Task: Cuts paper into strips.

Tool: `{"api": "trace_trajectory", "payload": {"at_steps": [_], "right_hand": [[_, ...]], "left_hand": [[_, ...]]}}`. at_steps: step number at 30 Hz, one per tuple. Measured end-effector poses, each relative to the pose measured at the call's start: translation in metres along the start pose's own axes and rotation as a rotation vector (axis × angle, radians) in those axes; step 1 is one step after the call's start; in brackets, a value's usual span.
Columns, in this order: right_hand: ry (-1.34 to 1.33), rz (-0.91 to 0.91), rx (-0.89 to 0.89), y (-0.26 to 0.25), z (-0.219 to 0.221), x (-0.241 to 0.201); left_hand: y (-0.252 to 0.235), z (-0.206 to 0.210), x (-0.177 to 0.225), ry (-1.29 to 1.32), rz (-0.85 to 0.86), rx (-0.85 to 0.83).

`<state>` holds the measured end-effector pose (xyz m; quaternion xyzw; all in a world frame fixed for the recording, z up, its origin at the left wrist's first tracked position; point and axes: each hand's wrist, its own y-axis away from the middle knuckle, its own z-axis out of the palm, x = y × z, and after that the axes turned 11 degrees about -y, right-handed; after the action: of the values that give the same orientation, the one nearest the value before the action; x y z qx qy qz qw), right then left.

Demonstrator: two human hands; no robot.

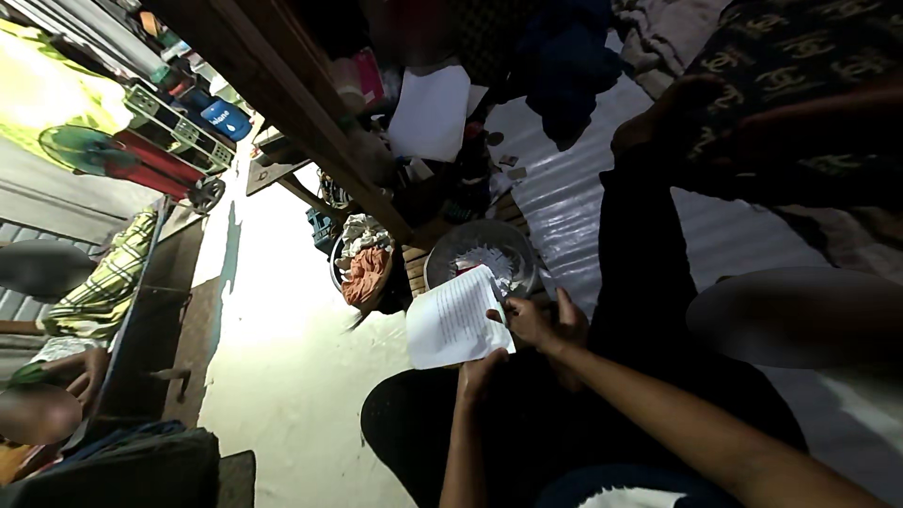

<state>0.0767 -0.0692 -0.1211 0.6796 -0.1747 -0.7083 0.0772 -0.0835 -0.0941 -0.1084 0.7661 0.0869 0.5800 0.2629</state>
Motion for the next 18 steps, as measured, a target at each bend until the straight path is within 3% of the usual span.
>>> {"api": "trace_trajectory", "payload": {"at_steps": [18], "right_hand": [[-0.050, 0.075, -0.074, -0.002, -0.004, -0.004]], "left_hand": [[0.028, -0.002, -0.009, -0.006, -0.063, 0.000]]}}
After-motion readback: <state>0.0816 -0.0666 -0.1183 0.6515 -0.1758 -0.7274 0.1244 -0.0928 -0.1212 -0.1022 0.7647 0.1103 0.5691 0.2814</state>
